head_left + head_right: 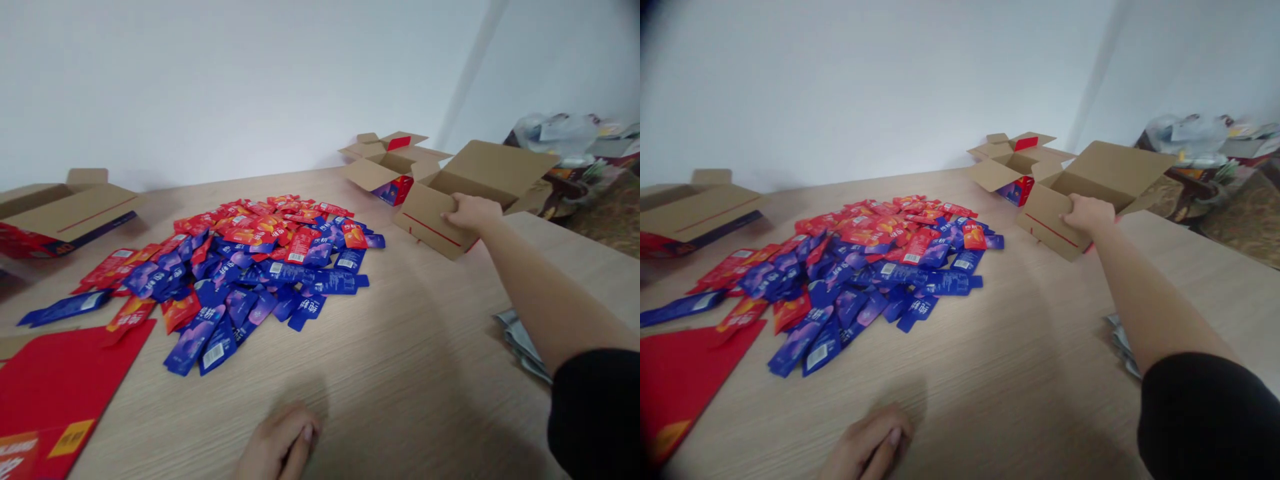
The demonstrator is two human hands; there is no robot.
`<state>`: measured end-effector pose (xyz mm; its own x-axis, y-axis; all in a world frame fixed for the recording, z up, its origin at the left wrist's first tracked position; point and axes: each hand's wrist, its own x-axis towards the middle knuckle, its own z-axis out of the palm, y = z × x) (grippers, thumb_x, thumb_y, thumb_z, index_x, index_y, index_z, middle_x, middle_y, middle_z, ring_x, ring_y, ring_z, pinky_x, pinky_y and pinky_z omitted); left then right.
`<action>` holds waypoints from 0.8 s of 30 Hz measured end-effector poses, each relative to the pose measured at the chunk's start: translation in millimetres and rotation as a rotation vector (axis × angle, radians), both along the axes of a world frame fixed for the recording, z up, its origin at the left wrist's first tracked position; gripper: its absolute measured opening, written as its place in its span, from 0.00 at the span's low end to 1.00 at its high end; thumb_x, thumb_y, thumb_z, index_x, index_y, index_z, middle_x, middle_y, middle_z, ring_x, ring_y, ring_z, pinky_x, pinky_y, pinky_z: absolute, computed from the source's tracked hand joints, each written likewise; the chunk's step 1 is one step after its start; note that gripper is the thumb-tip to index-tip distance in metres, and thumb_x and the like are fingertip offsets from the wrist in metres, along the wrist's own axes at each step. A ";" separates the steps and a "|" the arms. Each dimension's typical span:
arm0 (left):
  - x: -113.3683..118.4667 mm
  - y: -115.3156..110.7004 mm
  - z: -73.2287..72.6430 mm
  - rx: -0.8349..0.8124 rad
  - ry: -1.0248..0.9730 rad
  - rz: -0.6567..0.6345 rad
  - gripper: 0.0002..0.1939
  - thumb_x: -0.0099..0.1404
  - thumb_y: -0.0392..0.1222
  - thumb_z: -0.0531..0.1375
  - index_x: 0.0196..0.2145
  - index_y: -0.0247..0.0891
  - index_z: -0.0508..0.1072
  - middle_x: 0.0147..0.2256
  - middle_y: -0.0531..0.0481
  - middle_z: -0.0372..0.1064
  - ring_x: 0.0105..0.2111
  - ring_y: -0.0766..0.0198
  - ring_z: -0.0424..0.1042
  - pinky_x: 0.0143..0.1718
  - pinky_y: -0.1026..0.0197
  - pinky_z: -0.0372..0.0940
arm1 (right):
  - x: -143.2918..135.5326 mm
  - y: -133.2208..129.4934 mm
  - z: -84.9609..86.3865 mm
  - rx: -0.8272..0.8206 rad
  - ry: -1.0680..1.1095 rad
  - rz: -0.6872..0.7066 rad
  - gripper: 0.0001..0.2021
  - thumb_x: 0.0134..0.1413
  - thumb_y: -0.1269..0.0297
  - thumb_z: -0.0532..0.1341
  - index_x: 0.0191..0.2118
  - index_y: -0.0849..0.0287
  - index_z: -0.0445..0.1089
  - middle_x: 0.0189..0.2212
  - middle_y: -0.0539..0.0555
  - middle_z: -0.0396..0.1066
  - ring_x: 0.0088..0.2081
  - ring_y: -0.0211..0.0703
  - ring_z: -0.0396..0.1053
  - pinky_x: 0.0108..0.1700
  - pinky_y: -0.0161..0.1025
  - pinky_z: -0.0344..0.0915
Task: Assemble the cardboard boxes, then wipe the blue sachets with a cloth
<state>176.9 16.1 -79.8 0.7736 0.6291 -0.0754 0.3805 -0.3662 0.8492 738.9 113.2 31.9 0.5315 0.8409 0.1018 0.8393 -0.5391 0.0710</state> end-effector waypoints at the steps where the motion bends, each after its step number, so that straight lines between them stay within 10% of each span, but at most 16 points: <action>1: 0.5 -1.1 0.1 0.010 -0.005 0.000 0.23 0.77 0.55 0.43 0.31 0.43 0.67 0.30 0.47 0.69 0.33 0.59 0.68 0.37 0.60 0.61 | -2.2 2.1 1.2 0.003 -0.001 -0.005 0.34 0.65 0.43 0.50 0.59 0.70 0.67 0.49 0.76 0.72 0.45 0.50 0.68 0.39 0.47 0.50; 8: -7.3 -3.9 21.9 -0.059 -0.087 0.044 0.17 0.74 0.46 0.49 0.31 0.40 0.70 0.28 0.50 0.69 0.30 0.62 0.68 0.35 0.62 0.61 | -50.4 -17.5 -2.8 0.282 -0.197 0.018 0.33 0.68 0.49 0.49 0.67 0.73 0.59 0.58 0.86 0.60 0.58 0.69 0.60 0.48 0.55 0.52; 12: -46.0 10.6 59.3 0.082 -0.093 0.247 0.15 0.71 0.42 0.50 0.31 0.38 0.72 0.26 0.51 0.71 0.28 0.63 0.68 0.32 0.63 0.61 | -119.7 -31.3 -22.4 0.342 -0.071 0.331 0.22 0.63 0.59 0.52 0.51 0.69 0.73 0.49 0.75 0.71 0.51 0.63 0.69 0.49 0.51 0.60; 18: -181.2 63.1 90.5 0.429 0.186 0.827 0.12 0.65 0.42 0.54 0.40 0.40 0.76 0.41 0.46 0.77 0.44 0.56 0.75 0.48 0.59 0.67 | -310.0 -63.4 -38.0 0.192 0.801 0.691 0.09 0.58 0.60 0.57 0.36 0.54 0.73 0.34 0.55 0.76 0.37 0.50 0.72 0.45 0.49 0.67; 24: -351.1 99.9 67.5 0.323 0.395 1.337 0.25 0.62 0.43 0.57 0.52 0.25 0.72 0.56 0.20 0.66 0.59 0.28 0.63 0.58 0.30 0.55 | -500.8 -72.9 -79.2 -0.202 1.606 0.737 0.23 0.47 0.54 0.67 0.49 0.56 0.70 0.50 0.59 0.74 0.45 0.48 0.74 0.44 0.48 0.72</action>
